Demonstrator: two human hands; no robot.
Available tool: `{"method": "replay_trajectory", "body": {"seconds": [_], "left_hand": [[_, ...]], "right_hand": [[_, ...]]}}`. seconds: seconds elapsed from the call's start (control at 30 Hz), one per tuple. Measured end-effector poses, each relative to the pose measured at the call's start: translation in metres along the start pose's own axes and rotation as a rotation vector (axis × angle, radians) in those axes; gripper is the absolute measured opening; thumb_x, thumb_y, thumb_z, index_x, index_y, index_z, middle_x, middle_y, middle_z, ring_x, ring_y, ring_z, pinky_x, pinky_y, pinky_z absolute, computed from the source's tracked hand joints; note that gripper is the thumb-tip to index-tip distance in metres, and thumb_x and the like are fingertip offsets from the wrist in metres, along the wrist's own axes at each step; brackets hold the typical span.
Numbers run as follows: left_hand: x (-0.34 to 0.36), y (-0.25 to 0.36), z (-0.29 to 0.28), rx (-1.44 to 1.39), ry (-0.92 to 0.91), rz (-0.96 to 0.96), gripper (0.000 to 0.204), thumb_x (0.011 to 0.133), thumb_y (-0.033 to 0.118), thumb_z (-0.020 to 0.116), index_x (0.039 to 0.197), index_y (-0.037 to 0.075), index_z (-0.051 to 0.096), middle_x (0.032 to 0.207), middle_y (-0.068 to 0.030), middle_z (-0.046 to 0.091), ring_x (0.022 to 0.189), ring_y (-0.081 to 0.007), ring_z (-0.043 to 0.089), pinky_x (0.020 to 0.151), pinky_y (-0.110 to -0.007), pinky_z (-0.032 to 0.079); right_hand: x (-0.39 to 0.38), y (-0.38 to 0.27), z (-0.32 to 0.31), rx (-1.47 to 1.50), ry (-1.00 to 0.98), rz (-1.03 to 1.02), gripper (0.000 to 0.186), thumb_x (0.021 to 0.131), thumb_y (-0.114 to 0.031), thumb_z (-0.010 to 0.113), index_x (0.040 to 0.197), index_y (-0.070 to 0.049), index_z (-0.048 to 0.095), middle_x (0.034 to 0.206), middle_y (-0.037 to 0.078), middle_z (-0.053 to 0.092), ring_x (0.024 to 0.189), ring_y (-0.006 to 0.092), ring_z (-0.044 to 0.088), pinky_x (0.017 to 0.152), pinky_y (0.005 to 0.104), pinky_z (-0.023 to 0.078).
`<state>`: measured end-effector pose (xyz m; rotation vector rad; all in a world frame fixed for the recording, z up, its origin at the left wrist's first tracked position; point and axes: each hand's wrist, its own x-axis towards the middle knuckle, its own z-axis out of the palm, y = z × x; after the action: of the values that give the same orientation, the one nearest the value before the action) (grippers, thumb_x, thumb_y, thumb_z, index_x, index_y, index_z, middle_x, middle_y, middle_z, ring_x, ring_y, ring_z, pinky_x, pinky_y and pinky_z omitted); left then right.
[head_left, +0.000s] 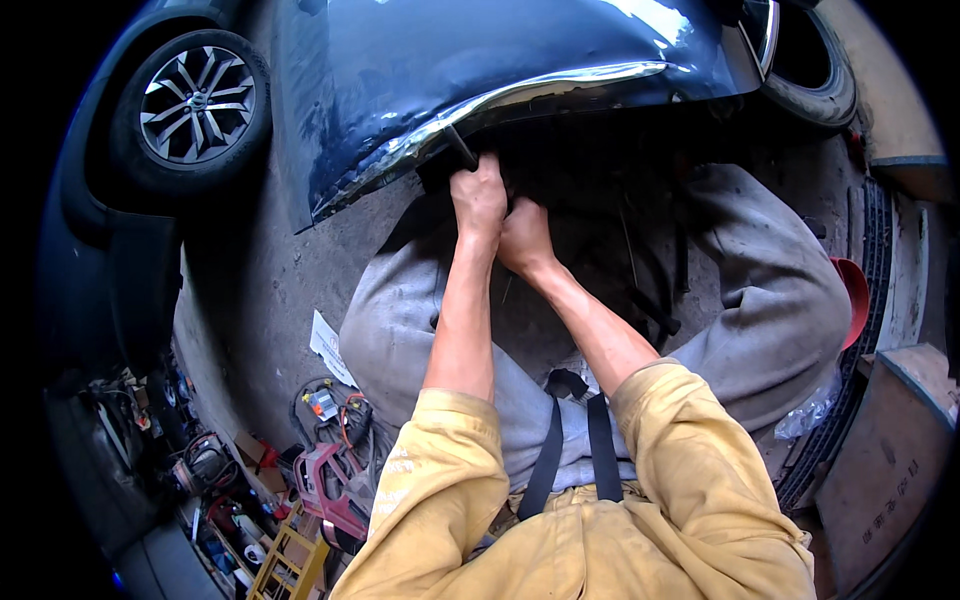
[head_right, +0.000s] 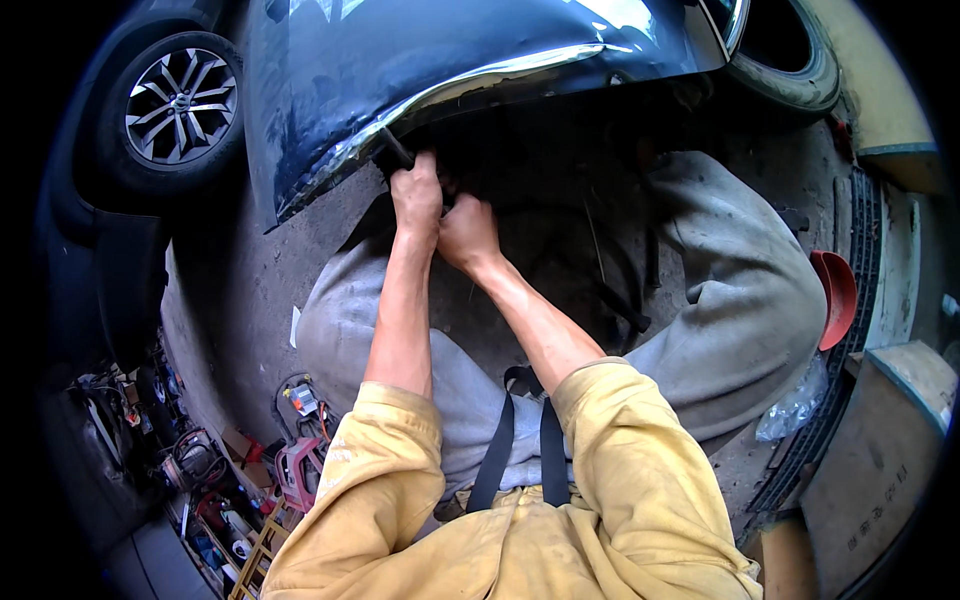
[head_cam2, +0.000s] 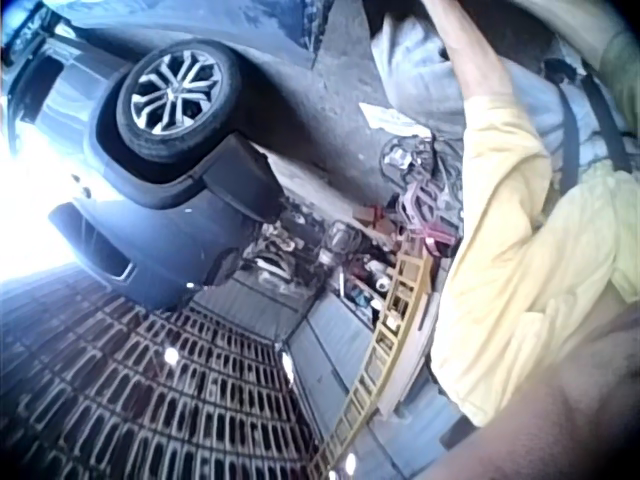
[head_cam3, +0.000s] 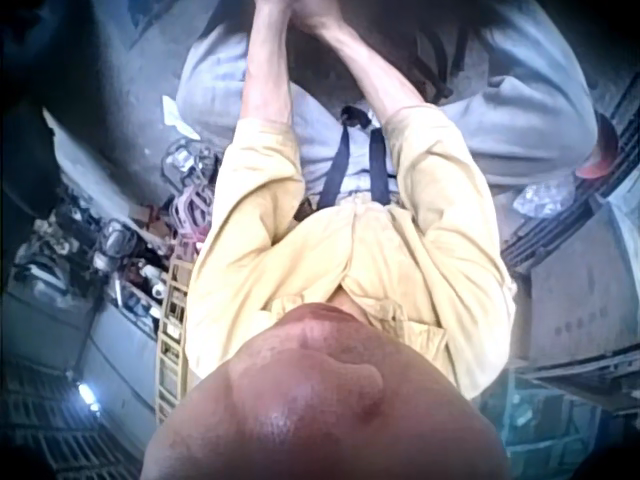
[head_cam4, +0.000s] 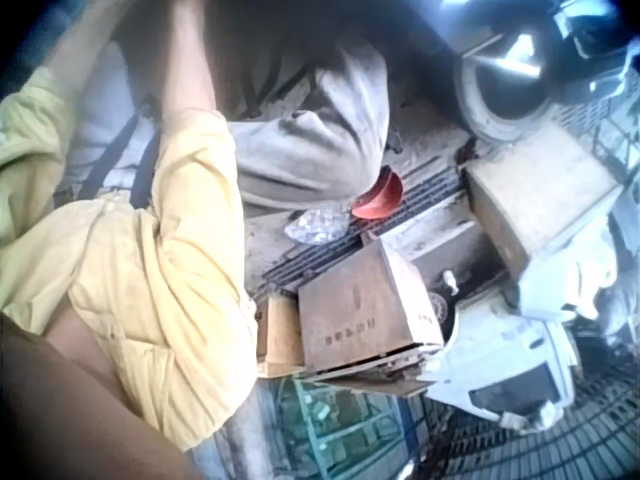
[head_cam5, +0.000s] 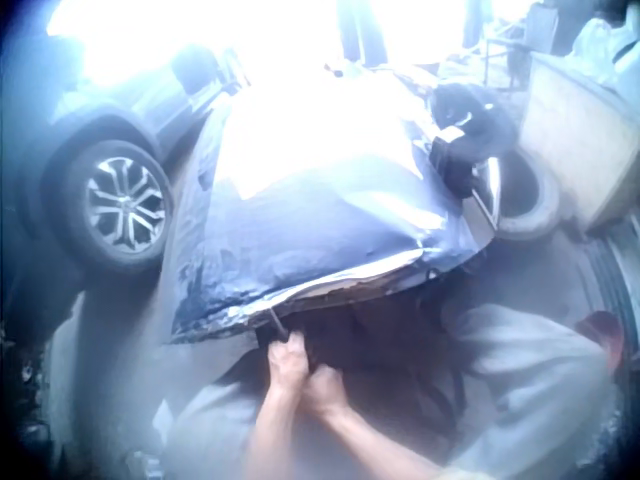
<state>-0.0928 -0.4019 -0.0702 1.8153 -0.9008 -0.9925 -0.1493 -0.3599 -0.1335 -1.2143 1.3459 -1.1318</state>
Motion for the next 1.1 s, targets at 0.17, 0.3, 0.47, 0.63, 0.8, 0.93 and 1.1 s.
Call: {"method": "replay_trajectory", "body": {"seconds": [0.17, 0.3, 0.47, 0.63, 0.8, 0.93, 1.1], "left_hand": [[-0.003, 0.020, -0.008, -0.208, -0.117, -0.123, 0.035, 0.091, 0.021, 0.055, 0.060, 0.006, 0.047, 0.052, -0.0009, 0.043, 0.044, -0.0134, 0.042, 0.044, -0.032, 0.034], [0.001, 0.003, -0.009, -0.182, -0.090, -0.048, 0.038, 0.093, 0.024, 0.058, 0.060, 0.006, 0.049, 0.056, -0.0027, 0.048, 0.049, -0.0146, 0.047, 0.048, -0.032, 0.038], [0.008, -0.010, 0.002, -0.207, -0.106, 0.056, 0.038, 0.098, 0.030, 0.058, 0.067, 0.009, 0.051, 0.061, 0.0012, 0.047, 0.055, -0.0116, 0.044, 0.054, -0.030, 0.036], [0.018, -0.021, 0.012, -0.243, -0.053, 0.134, 0.031, 0.100, 0.030, 0.058, 0.077, 0.009, 0.054, 0.063, 0.0013, 0.047, 0.057, -0.0101, 0.047, 0.056, -0.030, 0.040], [0.017, -0.021, 0.015, -0.191, 0.000, 0.147, 0.041, 0.100, 0.031, 0.058, 0.067, 0.007, 0.053, 0.060, 0.0044, 0.046, 0.054, -0.0064, 0.041, 0.049, -0.027, 0.032], [0.008, -0.016, 0.015, -0.225, 0.011, 0.167, 0.040, 0.099, 0.031, 0.059, 0.068, 0.006, 0.055, 0.059, 0.0032, 0.047, 0.053, -0.0074, 0.042, 0.048, -0.028, 0.034], [0.009, -0.016, 0.011, -0.152, 0.032, 0.068, 0.043, 0.099, 0.031, 0.058, 0.062, 0.011, 0.048, 0.057, 0.0029, 0.042, 0.050, -0.0091, 0.038, 0.049, -0.027, 0.030]], "right_hand": [[-0.012, -0.040, -0.005, -0.038, -0.005, 0.200, 0.041, 0.080, -0.033, 0.070, 0.102, 0.002, 0.066, 0.088, 0.030, 0.066, 0.092, 0.0470, 0.064, 0.080, 0.0501, 0.052], [-0.010, -0.026, -0.005, 0.022, -0.042, 0.132, 0.041, 0.081, -0.030, 0.070, 0.107, 0.000, 0.064, 0.099, 0.028, 0.067, 0.099, 0.0454, 0.063, 0.084, 0.0476, 0.051], [0.008, -0.005, -0.017, 0.131, -0.031, -0.158, 0.029, 0.082, -0.016, 0.064, 0.107, -0.001, 0.064, 0.105, 0.027, 0.066, 0.104, 0.0433, 0.062, 0.084, 0.0426, 0.051], [0.021, 0.013, -0.011, 0.074, -0.034, -0.167, 0.025, 0.083, -0.017, 0.061, 0.104, -0.003, 0.064, 0.101, 0.024, 0.066, 0.095, 0.0436, 0.063, 0.076, 0.0465, 0.052], [0.019, 0.025, 0.001, -0.043, 0.006, -0.061, 0.029, 0.083, -0.026, 0.064, 0.105, -0.007, 0.066, 0.096, 0.021, 0.068, 0.091, 0.0429, 0.064, 0.074, 0.0478, 0.053], [0.020, 0.016, -0.001, 0.044, 0.040, -0.114, 0.028, 0.080, -0.028, 0.068, 0.101, -0.010, 0.068, 0.097, 0.021, 0.069, 0.091, 0.0416, 0.065, 0.075, 0.0469, 0.053], [0.010, 0.003, -0.006, 0.088, 0.061, -0.043, 0.027, 0.079, -0.030, 0.070, 0.095, -0.008, 0.069, 0.091, 0.022, 0.069, 0.087, 0.0422, 0.066, 0.075, 0.0471, 0.053]]}}
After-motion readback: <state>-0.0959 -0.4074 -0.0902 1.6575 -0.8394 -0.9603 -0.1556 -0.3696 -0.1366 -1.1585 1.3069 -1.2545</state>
